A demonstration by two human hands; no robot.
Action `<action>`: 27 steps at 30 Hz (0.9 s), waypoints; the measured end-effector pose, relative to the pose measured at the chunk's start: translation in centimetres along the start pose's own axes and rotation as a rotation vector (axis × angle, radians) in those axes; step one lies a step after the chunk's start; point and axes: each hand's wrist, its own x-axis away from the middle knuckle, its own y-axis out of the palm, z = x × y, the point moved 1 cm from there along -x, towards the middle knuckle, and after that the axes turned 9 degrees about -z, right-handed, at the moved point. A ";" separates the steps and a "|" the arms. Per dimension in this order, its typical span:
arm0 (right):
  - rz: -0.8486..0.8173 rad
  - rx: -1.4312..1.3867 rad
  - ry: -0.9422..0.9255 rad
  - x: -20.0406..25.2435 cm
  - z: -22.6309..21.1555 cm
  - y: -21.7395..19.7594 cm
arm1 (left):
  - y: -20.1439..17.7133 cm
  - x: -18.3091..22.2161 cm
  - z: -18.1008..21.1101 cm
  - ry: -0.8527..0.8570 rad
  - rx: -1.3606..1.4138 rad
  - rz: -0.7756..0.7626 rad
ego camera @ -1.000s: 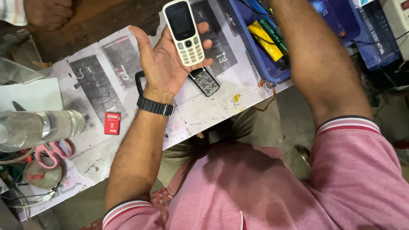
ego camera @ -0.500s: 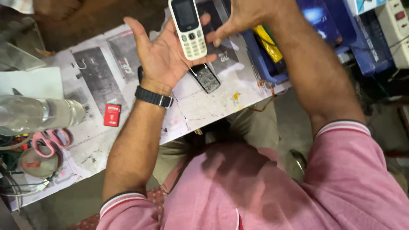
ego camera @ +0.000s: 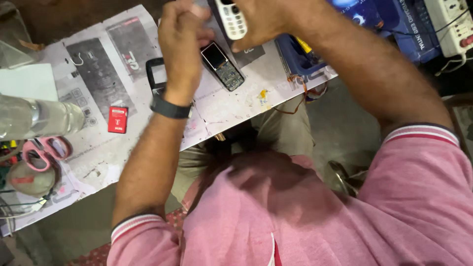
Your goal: The person uses a small tool to pry open the casing of a white feature phone. They then navigate the phone's menu using the keypad, seemingly performing a reset or configuration. Finally, they reassemble the phone and place it on the table.
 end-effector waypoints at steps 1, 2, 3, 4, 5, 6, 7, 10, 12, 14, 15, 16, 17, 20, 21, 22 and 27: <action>-0.058 -0.059 0.031 0.0 1.3 1.1 | 0.7 1.3 0.1 -0.002 -0.323 0.105; -0.116 -0.119 0.063 -0.4 2.3 2.3 | 1.4 2.5 0.2 -0.004 -0.645 0.209; -0.170 -0.178 0.089 -0.9 3.2 3.5 | 1.8 3.2 0.5 0.093 -0.934 0.157; -0.222 -0.216 0.099 -1.0 3.8 4.4 | 2.3 3.8 0.7 0.193 -1.221 0.098; -0.274 -0.251 0.105 -1.2 4.1 5.1 | 2.6 4.3 0.8 0.297 -1.505 0.038; -0.326 -0.285 0.112 -1.3 4.2 5.5 | 3.0 4.6 0.7 0.217 -1.470 -0.037; -0.261 -0.218 0.048 -1.6 3.9 5.6 | 3.3 4.8 0.6 0.138 -1.436 -0.110; -0.134 -0.080 -0.082 -2.2 1.9 5.6 | 2.8 5.6 0.3 0.040 -1.383 -0.166; -0.138 -0.062 -0.098 -2.6 0.2 5.2 | 2.0 6.2 0.1 0.027 -1.379 -0.156; -0.141 -0.045 -0.126 -3.4 -1.4 5.0 | 0.3 7.1 -0.1 0.011 -1.392 -0.148; -0.143 -0.038 -0.139 -3.8 -2.0 5.0 | -0.6 7.6 -0.2 0.030 -1.377 -0.132; -0.173 -0.062 -0.150 -4.3 -2.3 5.1 | -1.4 8.2 -0.4 0.050 -1.363 -0.116; -0.203 -0.089 -0.157 -4.8 -2.4 5.2 | -2.2 8.7 -0.5 0.069 -1.347 -0.104; -0.302 -0.213 -0.062 -5.1 -2.5 5.9 | -4.1 10.1 -0.6 0.083 -1.314 -0.100; -0.337 -0.261 -0.010 -4.9 -2.6 6.1 | -4.5 10.5 -0.6 0.072 -1.322 -0.092; -0.377 -0.262 0.032 -4.7 -2.7 6.2 | -4.9 10.9 -0.6 0.062 -1.330 -0.084; -0.312 -0.187 -0.010 -3.8 -3.4 5.0 | -6.8 11.8 -0.6 -0.016 -1.372 -0.065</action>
